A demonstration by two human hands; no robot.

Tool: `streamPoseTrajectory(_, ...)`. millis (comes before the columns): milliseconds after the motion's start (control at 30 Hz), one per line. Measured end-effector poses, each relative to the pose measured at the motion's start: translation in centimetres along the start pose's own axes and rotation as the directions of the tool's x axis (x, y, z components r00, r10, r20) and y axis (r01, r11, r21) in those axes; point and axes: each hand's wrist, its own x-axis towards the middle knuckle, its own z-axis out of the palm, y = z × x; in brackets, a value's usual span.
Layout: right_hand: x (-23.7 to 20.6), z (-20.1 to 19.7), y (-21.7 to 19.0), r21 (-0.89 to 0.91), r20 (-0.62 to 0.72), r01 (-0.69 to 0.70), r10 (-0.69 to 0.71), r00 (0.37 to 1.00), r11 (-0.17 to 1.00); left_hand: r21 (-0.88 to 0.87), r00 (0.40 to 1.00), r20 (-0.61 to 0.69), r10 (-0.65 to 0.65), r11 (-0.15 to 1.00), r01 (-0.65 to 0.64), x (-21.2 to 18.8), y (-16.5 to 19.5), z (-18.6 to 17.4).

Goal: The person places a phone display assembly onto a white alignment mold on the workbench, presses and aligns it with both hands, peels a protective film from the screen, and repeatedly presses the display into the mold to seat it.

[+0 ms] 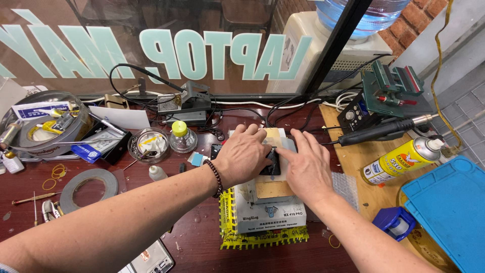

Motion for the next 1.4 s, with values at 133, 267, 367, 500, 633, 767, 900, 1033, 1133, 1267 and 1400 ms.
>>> streamPoseTrajectory(133, 0.6, 0.2, 0.0, 0.073, -0.030, -0.039, 0.042, 0.999, 0.997, -0.079, 1.000, -0.020, 0.016, 0.997, -0.018, 0.3, -0.3, 1.0)
streamPoseTrajectory(267, 0.4, 0.3, -0.5, 0.014, 0.009, 0.012, -0.012, 1.000, 1.000, -0.150, 0.999, -0.042, 0.002, 0.989, -0.008, 0.4, -0.6, 2.0)
streamPoseTrajectory(367, -0.2, 0.1, -0.3, 0.003, 0.042, 0.010, -0.011, 0.999, 1.000, -0.177, 0.999, -0.053, -0.005, 0.984, -0.004, 0.4, -0.5, 2.2)
streamPoseTrajectory(500, -0.4, -0.1, 0.0, 0.030, 0.052, -0.017, 0.016, 0.999, 0.999, -0.134, 0.999, -0.038, -0.013, 0.991, 0.007, 0.3, -0.6, 1.9)
streamPoseTrajectory(633, 0.2, -0.1, 0.0, 0.095, 0.017, -0.065, 0.064, 0.998, 0.993, -0.149, 0.999, -0.009, -0.033, 0.988, 0.031, 0.2, -0.3, 1.7)
streamPoseTrajectory(767, 0.4, -0.2, -0.6, 0.038, 0.049, -0.019, 0.017, 0.999, 0.999, -0.145, 0.999, -0.024, -0.027, 0.989, 0.023, 0.1, -0.2, 1.6)
streamPoseTrajectory(900, -0.2, -0.5, -0.7, 0.004, 0.068, 0.006, -0.006, 0.998, 1.000, -0.162, 0.999, -0.023, -0.042, 0.986, 0.038, 0.1, -0.2, 1.7)
streamPoseTrajectory(1033, -0.2, -0.2, -0.9, 0.032, 0.023, 0.013, -0.013, 1.000, 0.999, -0.291, 0.996, -0.011, -0.089, 0.953, 0.082, 0.4, -0.4, 2.2)
streamPoseTrajectory(1133, -0.4, 0.1, -0.9, 0.032, -0.003, 0.021, -0.021, 1.000, 0.999, -0.386, 0.996, -0.046, -0.074, 0.921, 0.051, 0.6, -0.9, 2.6)
streamPoseTrajectory(1267, -0.7, 0.3, -0.6, 0.012, 0.007, 0.021, -0.021, 1.000, 1.000, -0.326, 1.000, 0.001, -0.027, 0.945, 0.026, 0.9, -1.1, 2.9)
streamPoseTrajectory(1400, -1.1, 0.2, 0.1, 0.062, -0.010, 0.042, -0.042, 0.999, 0.997, -0.301, 0.999, 0.026, -0.042, 0.952, 0.048, 0.8, -0.9, 2.7)
